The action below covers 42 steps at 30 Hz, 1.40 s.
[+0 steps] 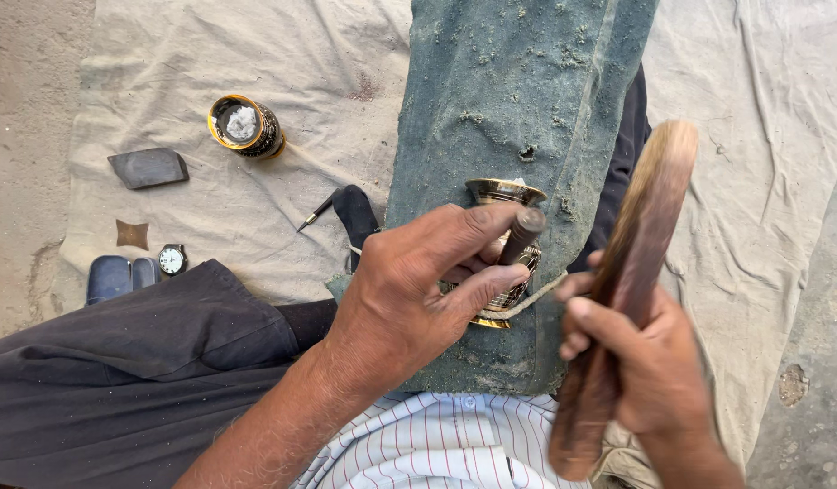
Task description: The person sits on the ground with a small brass vase strapped to a sand-filled cushion and uses a steel punch and wooden mallet to hammer an engraved floral pattern into the vase surface, repositioning the punch around the design as they work.
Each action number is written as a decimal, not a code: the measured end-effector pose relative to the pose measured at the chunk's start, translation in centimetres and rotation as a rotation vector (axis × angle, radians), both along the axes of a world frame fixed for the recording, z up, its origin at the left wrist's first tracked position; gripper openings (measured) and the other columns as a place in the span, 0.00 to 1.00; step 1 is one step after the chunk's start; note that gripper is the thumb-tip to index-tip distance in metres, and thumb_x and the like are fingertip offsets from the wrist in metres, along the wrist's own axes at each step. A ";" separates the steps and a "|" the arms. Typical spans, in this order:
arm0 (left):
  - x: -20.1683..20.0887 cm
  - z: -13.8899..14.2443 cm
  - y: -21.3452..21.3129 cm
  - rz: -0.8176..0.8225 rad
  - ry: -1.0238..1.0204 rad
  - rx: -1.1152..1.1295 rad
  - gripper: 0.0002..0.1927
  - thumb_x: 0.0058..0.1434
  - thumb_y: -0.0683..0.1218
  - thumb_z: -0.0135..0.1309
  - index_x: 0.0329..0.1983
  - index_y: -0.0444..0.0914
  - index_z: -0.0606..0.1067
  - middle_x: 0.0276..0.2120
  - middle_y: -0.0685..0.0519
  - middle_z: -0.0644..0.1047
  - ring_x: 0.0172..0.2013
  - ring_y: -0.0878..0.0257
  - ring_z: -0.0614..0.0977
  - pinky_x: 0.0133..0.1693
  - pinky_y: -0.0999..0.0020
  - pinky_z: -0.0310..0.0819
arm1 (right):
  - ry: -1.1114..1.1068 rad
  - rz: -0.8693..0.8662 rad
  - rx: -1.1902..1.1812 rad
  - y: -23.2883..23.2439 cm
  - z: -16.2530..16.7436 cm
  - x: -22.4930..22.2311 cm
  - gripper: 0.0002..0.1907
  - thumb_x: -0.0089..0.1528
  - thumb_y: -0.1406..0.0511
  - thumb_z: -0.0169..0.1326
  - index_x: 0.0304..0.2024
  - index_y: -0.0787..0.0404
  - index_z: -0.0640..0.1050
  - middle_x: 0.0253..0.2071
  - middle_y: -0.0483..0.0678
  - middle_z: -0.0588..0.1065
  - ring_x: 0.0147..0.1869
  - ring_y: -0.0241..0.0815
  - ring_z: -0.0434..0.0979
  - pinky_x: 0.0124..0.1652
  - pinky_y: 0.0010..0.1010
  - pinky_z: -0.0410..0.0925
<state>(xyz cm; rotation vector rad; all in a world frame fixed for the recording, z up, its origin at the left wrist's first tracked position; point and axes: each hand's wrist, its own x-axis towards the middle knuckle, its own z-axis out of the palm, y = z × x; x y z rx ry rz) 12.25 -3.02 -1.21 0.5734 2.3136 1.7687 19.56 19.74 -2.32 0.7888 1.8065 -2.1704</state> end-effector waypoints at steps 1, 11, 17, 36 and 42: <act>0.2 0.3 0.0 0.003 0.054 -0.048 0.24 0.64 0.44 0.65 0.63 0.42 0.73 0.38 0.53 0.79 0.37 0.66 0.85 0.38 0.71 0.85 | -0.030 0.022 -0.013 0.5 0.8 -0.6 0.31 0.59 0.74 0.59 0.64 0.68 0.66 0.39 0.55 0.75 0.35 0.40 0.76 0.34 0.33 0.76; -0.3 0.8 -0.2 -0.022 0.201 -0.129 0.22 0.65 0.46 0.62 0.62 0.42 0.73 0.37 0.52 0.78 0.36 0.59 0.83 0.37 0.65 0.82 | -0.177 0.611 1.046 7.4 5.7 -1.8 0.32 0.63 0.66 0.60 0.67 0.66 0.65 0.32 0.57 0.73 0.30 0.49 0.80 0.31 0.39 0.77; 1.0 0.3 -0.3 0.070 0.191 -0.118 0.19 0.67 0.45 0.64 0.59 0.41 0.74 0.36 0.51 0.78 0.34 0.61 0.83 0.37 0.65 0.82 | 0.037 0.701 1.110 8.7 5.9 -4.1 0.32 0.62 0.66 0.60 0.67 0.61 0.67 0.34 0.55 0.75 0.31 0.46 0.79 0.32 0.36 0.75; 4.0 -2.3 0.8 0.417 0.067 0.151 0.12 0.66 0.41 0.64 0.46 0.35 0.73 0.34 0.53 0.80 0.35 0.69 0.87 0.39 0.76 0.87 | 0.334 1.037 1.358 5.1 10.4 -10.0 0.28 0.61 0.68 0.61 0.65 0.54 0.76 0.36 0.50 0.79 0.32 0.38 0.75 0.33 0.25 0.71; 4.2 -2.5 1.3 0.464 -0.012 0.211 0.11 0.67 0.41 0.64 0.42 0.36 0.71 0.33 0.54 0.81 0.35 0.69 0.87 0.39 0.76 0.88 | 0.354 0.750 0.826 2.9 10.1 -10.8 0.21 0.63 0.69 0.59 0.59 0.65 0.74 0.39 0.54 0.76 0.34 0.40 0.76 0.36 0.25 0.72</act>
